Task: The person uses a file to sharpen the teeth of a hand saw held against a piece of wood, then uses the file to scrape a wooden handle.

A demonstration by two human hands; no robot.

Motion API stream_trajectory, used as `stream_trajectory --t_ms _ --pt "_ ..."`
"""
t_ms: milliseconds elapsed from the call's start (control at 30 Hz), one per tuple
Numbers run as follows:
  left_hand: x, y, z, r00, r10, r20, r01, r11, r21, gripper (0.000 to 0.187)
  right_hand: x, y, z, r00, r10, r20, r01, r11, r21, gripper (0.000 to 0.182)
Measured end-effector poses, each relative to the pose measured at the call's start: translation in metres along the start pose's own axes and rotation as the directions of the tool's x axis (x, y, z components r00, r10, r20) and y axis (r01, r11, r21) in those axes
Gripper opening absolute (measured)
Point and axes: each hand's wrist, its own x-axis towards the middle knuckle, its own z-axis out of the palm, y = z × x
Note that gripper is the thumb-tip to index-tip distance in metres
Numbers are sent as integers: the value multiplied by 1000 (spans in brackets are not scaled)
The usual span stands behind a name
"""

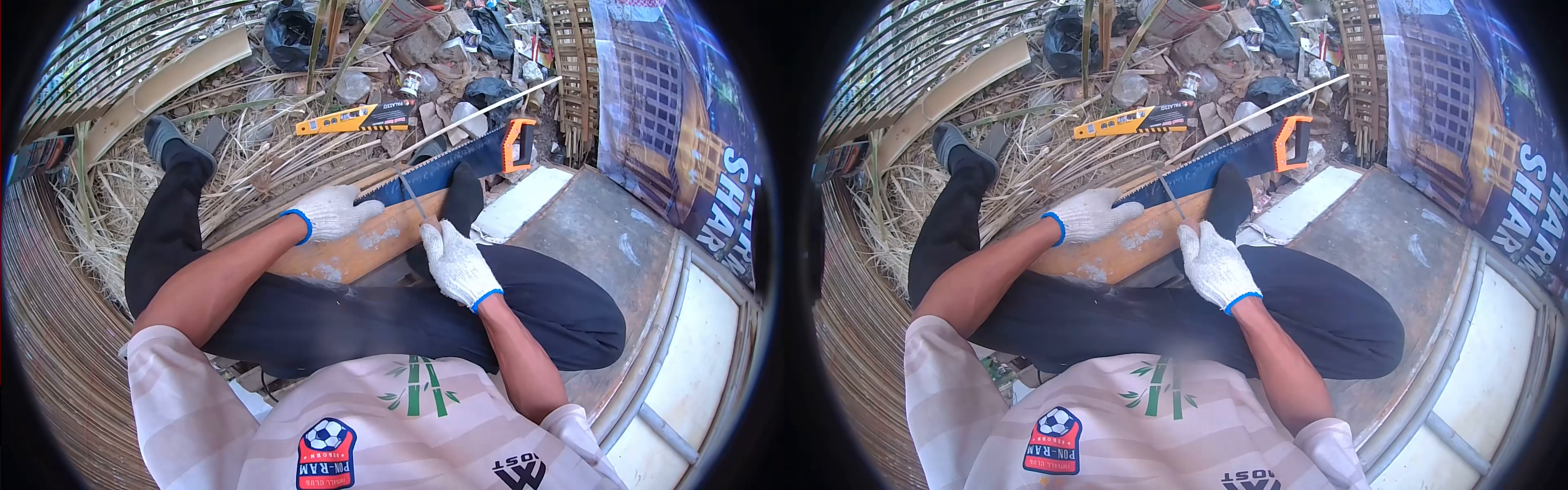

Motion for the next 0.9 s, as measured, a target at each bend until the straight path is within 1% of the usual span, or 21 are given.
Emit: stream_trajectory --t_ms 33,133,233,267,333,400,467,500,533,600,633,700,800,867,900 --pt "0 -1 2 1000 0 -12 0 1000 -3 74 0 -1 0 1000 14 8 -14 1000 -7 49" --pt "-2 -2 6 999 0 -52 -1 1000 -16 74 3 0 3 994 -110 -23 110 994 18 46" --pt "-2 -1 9 995 -1 -100 1 1000 6 73 34 -4 12 955 -295 -31 283 936 -208 45" --pt "-4 -1 13 997 -3 -80 3 1000 3 73 47 1 24 971 -228 -67 222 971 -93 48" --pt "-1 -2 7 996 1 -92 -1 1000 4 73 55 -9 23 991 -122 -60 120 992 -33 53" --pt "4 -4 3 995 16 -97 -16 1000 4 73 65 -29 1 999 -47 11 47 999 21 57" --pt "1 -3 6 998 9 -54 -10 1000 -13 74 62 -32 -8 995 10 104 -25 990 141 60" --pt "1 -5 7 993 57 -105 -59 998 -11 74 60 -34 -13 988 38 150 -68 979 194 62" --pt "3 -8 6 992 53 -114 -54 998 -10 74 55 -35 -15 978 63 198 -123 944 307 61" --pt "3 -10 10 995 43 -94 -43 999 -4 75 44 -30 -16 986 63 157 -117 923 367 59" --pt "4 -10 9 995 62 -80 -63 998 -14 76 38 -24 -17 988 74 135 -122 910 396 58" --pt "1 -6 6 998 45 -40 -46 999 -27 77 29 -7 -19 994 25 103 -50 969 241 60" --pt "2 -3 3 999 14 -35 -15 1000 -21 77 20 -7 -18 995 43 95 -59 983 174 60" --pt "1 -3 4 1000 -1 -28 0 1000 -28 77 9 -19 -22 976 138 168 -167 970 175 59" --pt "1 -3 3 1000 3 -20 -4 1000 -26 77 8 -19 -20 975 143 168 -170 972 164 59"
